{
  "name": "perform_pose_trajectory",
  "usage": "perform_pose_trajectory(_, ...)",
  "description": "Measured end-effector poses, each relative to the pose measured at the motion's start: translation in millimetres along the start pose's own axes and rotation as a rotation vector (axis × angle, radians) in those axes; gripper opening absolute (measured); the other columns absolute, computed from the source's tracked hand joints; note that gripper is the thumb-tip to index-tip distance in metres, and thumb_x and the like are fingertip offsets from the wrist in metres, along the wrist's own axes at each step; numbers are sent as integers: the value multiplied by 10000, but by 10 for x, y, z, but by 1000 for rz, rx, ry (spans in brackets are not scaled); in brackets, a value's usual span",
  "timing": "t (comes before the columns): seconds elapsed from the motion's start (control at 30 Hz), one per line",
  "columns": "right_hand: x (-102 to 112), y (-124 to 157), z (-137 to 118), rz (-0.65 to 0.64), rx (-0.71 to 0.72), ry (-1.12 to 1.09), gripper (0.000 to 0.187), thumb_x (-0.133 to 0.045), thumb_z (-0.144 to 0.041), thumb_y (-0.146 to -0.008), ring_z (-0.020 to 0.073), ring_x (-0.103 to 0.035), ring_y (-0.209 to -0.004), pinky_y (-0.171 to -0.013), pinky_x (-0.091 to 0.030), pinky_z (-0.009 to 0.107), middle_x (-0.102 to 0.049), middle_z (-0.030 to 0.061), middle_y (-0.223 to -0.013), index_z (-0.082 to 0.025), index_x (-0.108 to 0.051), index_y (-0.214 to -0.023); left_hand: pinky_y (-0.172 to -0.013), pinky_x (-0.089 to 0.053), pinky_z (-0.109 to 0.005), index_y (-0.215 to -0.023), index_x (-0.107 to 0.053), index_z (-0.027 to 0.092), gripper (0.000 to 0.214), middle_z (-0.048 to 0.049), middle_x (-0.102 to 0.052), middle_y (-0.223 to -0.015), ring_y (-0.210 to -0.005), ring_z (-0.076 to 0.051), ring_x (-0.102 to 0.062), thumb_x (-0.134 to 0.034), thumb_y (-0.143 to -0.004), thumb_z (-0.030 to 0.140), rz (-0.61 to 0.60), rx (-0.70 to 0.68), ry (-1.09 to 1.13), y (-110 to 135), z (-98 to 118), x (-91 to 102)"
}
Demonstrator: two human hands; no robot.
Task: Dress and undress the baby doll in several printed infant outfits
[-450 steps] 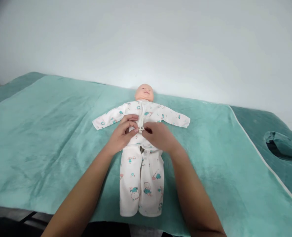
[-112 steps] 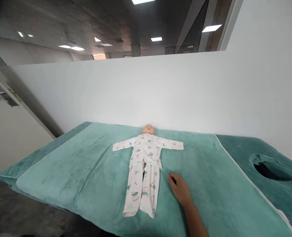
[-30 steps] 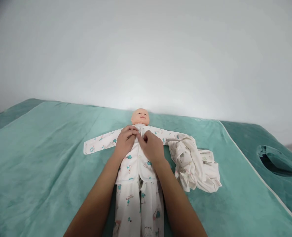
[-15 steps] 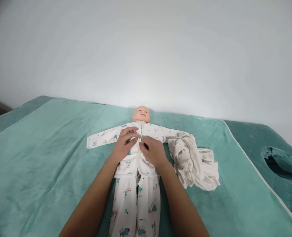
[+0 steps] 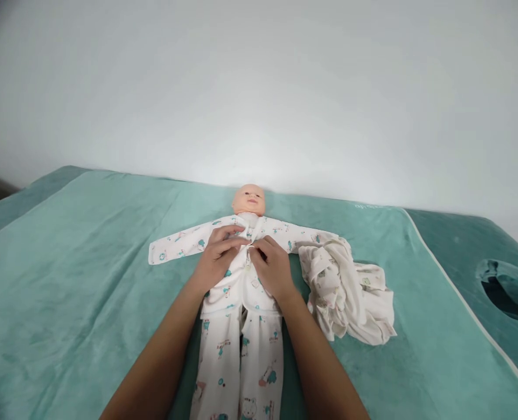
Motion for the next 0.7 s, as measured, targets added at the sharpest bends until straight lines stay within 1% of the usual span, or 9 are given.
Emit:
perform_pose_trajectory(0.13,3,-8,70,70,-35,23,212,-506,-243,-921,133,-516,-716,-701,-361,272,-521,-20,-740,-205,-548,-717,-1102,-392,-436,-1064,-751,320,324,-25,-588,-1328,-1268,-217,-483,-478,-972,171,-13,7,4,-5,-10,-18)
perform_pose_trajectory(0.23,51,-7,74,85,-44,92,222,-504,-285,-924,139,-513,-701,-688,-359,276,-530,-20,-725,-211,-527,-716,-1097,-403,-442,-1045,-744,300,292,-36,-595,-1318,-1257,-221,-496,-487,-967,185,16,-3,38,-1,-6,-3)
perform_pose_trajectory(0.3,109,20,0,28,-59,219,294,-519,-374,-930,141,-486,-653,-646,-330,283,-523,-21,-681,-213,-501,-685,-1099,-412,-448,-1012,-736,276,250,-49,-596,-1318,-1256,-225,-509,-507,-954,191,33,2,91,7,11,29)
perform_pose_trajectory(0.33,126,45,-65,-44,-65,297,350,-531,-432,-927,138,-461,-615,-617,-303,286,-512,-23,-644,-212,-484,-658,-1106,-410,-452,-976,-733,264,234,-54,-594,-1324,-1266,-228,-510,-514,-946,187,23,9,114,10,25,44)
perform_pose_trajectory(0.43,92,192,-314,-366,-61,486,489,-568,-570,-897,123,-398,-540,-564,-213,294,-495,-21,-566,-203,-461,-593,-1156,-362,-482,-838,-718,240,209,-44,-575,-1376,-1341,-249,-461,-540,-909,157,-112,28,130,21,89,67)
perform_pose_trajectory(0.5,60,296,-433,-497,-84,561,475,-599,-553,-887,116,-410,-543,-563,-187,293,-535,-13,-592,-195,-483,-598,-1194,-307,-508,-815,-713,240,166,-23,-532,-1444,-1408,-269,-387,-583,-883,161,-254,27,111,39,125,68)
perform_pose_trajectory(0.53,50,324,-461,-509,-100,596,441,-606,-512,-892,113,-417,-551,-566,-180,292,-554,-9,-614,-191,-494,-610,-1205,-288,-517,-827,-714,243,129,-10,-494,-1487,-1440,-279,-343,-613,-871,178,-320,25,103,52,132,69)
perform_pose_trajectory(0.6,29,336,-466,-474,-106,658,356,-591,-406,-904,107,-415,-559,-571,-168,292,-570,-5,-639,-187,-506,-637,-1201,-304,-518,-873,-721,254,69,14,-396,-1568,-1487,-295,-257,-658,-859,231,-421,21,97,76,125,73)
perform_pose_trajectory(0.7,-20,316,-409,-433,-35,670,269,-535,-268,-893,105,-378,-552,-566,-158,296,-540,-12,-613,-185,-493,-641,-1183,-349,-503,-918,-721,264,85,39,-298,-1624,-1517,-302,-177,-689,-850,304,-496,7,88,101,99,62)
Point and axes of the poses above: each hand's wrist, its own y-axis away from the middle knuckle, its own x-axis out of the back of the hand, z = x × y, the point moved 7 cm from there along -y, towards the middle knuckle
